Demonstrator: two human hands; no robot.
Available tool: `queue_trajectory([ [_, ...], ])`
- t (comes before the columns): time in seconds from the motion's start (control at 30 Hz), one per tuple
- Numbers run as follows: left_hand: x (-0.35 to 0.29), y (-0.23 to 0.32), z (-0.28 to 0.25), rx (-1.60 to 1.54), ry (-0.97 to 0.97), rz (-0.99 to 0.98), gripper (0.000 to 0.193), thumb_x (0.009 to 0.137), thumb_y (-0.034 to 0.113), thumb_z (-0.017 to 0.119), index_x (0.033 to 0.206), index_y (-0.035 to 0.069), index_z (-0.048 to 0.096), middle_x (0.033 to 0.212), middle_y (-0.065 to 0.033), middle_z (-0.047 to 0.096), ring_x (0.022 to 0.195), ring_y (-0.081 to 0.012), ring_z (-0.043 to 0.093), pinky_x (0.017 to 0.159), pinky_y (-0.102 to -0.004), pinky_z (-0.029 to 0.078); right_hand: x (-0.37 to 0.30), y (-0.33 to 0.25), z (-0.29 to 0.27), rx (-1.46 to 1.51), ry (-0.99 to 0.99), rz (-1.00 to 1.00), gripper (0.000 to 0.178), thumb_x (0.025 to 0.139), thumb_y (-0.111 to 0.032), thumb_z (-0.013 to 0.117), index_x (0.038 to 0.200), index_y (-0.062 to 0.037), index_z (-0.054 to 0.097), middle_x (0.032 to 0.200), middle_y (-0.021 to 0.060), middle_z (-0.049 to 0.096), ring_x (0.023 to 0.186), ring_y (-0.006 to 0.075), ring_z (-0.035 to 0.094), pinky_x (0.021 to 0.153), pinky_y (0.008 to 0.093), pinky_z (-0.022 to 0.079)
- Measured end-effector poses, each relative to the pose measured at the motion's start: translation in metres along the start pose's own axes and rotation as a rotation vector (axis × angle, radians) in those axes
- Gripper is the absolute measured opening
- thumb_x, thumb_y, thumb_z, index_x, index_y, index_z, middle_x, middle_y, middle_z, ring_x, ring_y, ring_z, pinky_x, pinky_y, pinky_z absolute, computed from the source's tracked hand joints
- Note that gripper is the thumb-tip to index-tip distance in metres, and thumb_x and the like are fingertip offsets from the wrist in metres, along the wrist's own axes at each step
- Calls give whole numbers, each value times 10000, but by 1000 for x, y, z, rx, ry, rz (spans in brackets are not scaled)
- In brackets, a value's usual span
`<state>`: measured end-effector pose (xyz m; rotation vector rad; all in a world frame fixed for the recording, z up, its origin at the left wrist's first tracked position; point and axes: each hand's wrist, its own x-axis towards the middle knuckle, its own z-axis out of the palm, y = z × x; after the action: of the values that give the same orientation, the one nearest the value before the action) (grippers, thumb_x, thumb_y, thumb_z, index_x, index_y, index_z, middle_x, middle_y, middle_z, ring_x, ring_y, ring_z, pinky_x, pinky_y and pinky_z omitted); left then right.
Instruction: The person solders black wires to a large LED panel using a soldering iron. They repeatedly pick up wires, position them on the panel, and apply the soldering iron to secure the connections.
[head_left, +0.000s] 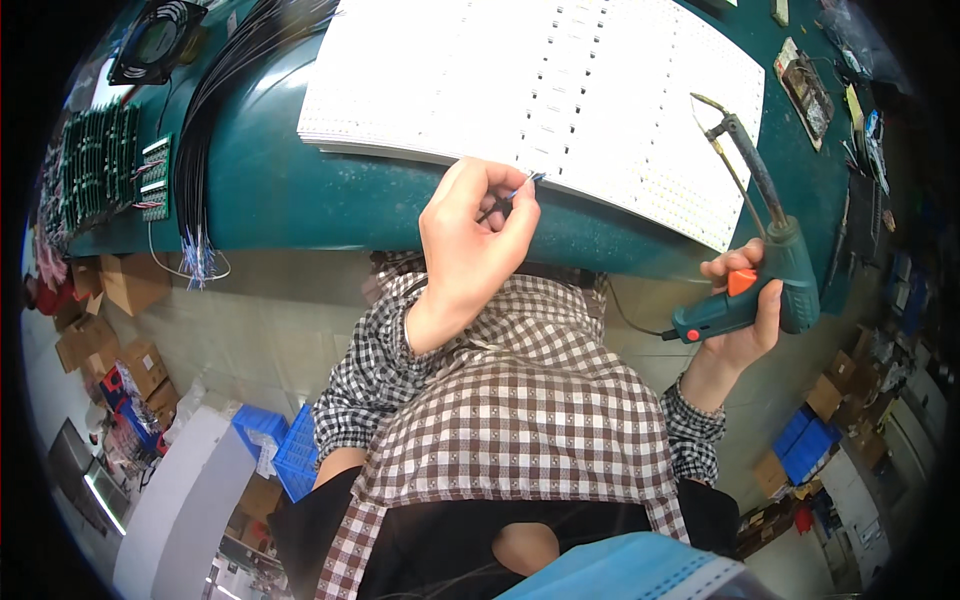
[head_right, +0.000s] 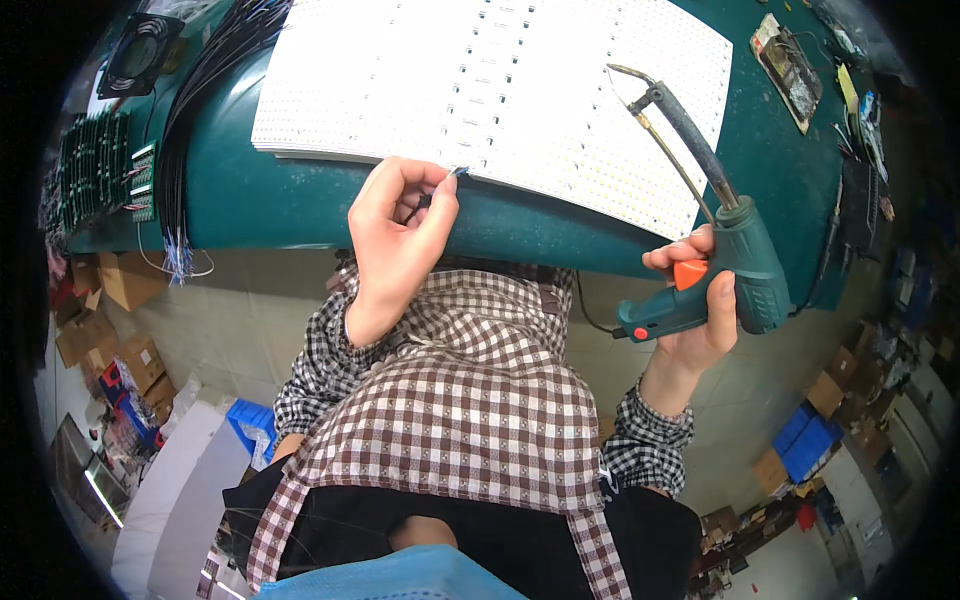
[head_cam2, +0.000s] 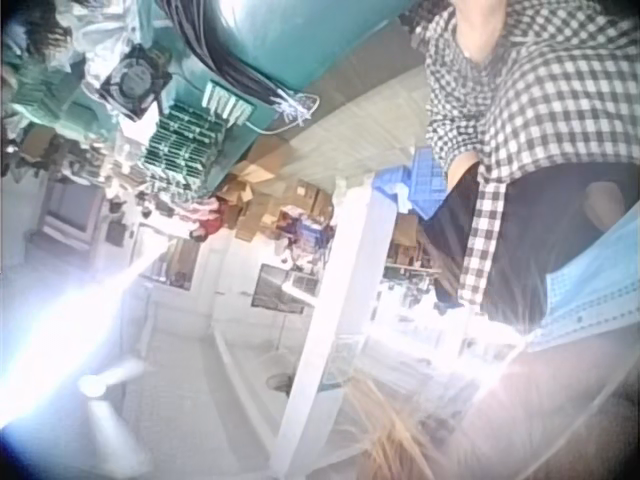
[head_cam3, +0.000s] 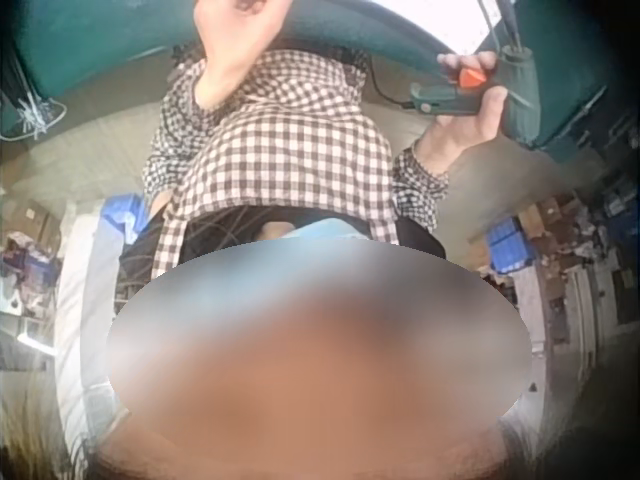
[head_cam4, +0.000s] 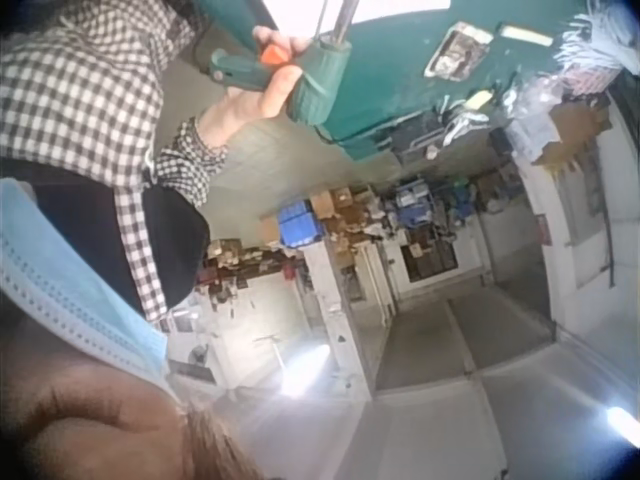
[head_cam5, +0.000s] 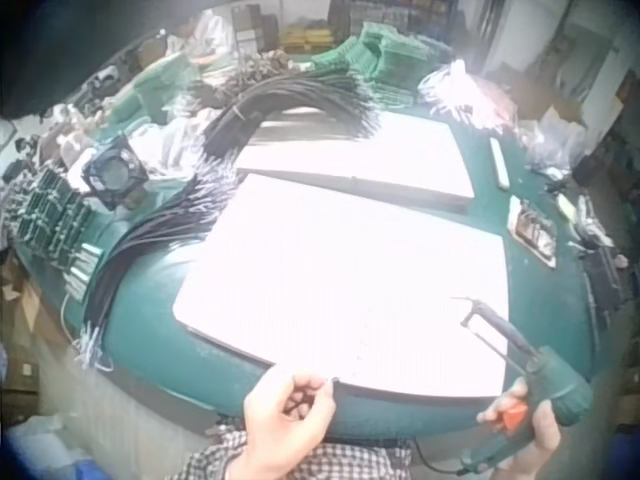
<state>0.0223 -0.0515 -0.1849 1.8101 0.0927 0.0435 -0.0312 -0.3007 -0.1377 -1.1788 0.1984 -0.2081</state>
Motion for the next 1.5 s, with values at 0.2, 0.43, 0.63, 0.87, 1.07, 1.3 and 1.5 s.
queue_trajectory([
  [0.2,-4,0,-1,-51,-11,-15,47,784,-21,620,820,-17,590,777,13,533,593,10,434,488,-134,335,1,0,-3,6,-104,73,396,909,-310,486,1102,37,473,983,122,546,886,244,581,808,396,489],
  [0.43,-5,0,-4,-86,-37,-63,57,789,-26,618,842,-33,601,771,1,571,610,0,471,505,-138,368,1,3,-3,8,-110,85,394,911,-312,481,1109,29,472,968,129,565,887,242,581,805,392,491],
  [0.63,-4,-3,-2,-123,-50,-85,49,802,-12,626,838,-31,599,758,0,584,611,-3,481,516,-134,382,0,2,-1,-12,-94,71,398,914,-310,475,1108,36,485,971,129,564,878,236,580,788,384,495],
  [0.87,-7,-5,2,-203,-38,-135,65,779,14,645,805,-26,601,736,-22,578,585,-24,461,491,-167,386,0,1,0,4,-78,77,404,910,-310,482,1109,42,483,973,134,568,872,242,583,783,388,498],
  [1.07,-9,-8,-1,-190,-82,-157,76,812,37,643,829,-24,602,710,1,574,591,-16,473,498,-150,381,2,1,1,-12,-63,85,407,906,-312,490,1105,43,483,962,135,572,867,241,585,777,387,501],
  [1.3,-8,-7,-3,-256,-110,-181,73,838,41,628,849,-24,596,696,17,561,592,-4,475,501,-132,371,6,-2,6,-26,-50,82,409,900,-321,500,1103,34,483,948,129,574,867,232,581,782,377,491],
  [1.5,-10,-8,-5,-206,-137,-154,58,838,27,615,822,-18,582,679,22,544,581,2,461,489,-131,349,7,-1,3,-2,-48,116,421,897,-335,507,1113,26,468,952,127,576,878,230,572,798,375,472],
])
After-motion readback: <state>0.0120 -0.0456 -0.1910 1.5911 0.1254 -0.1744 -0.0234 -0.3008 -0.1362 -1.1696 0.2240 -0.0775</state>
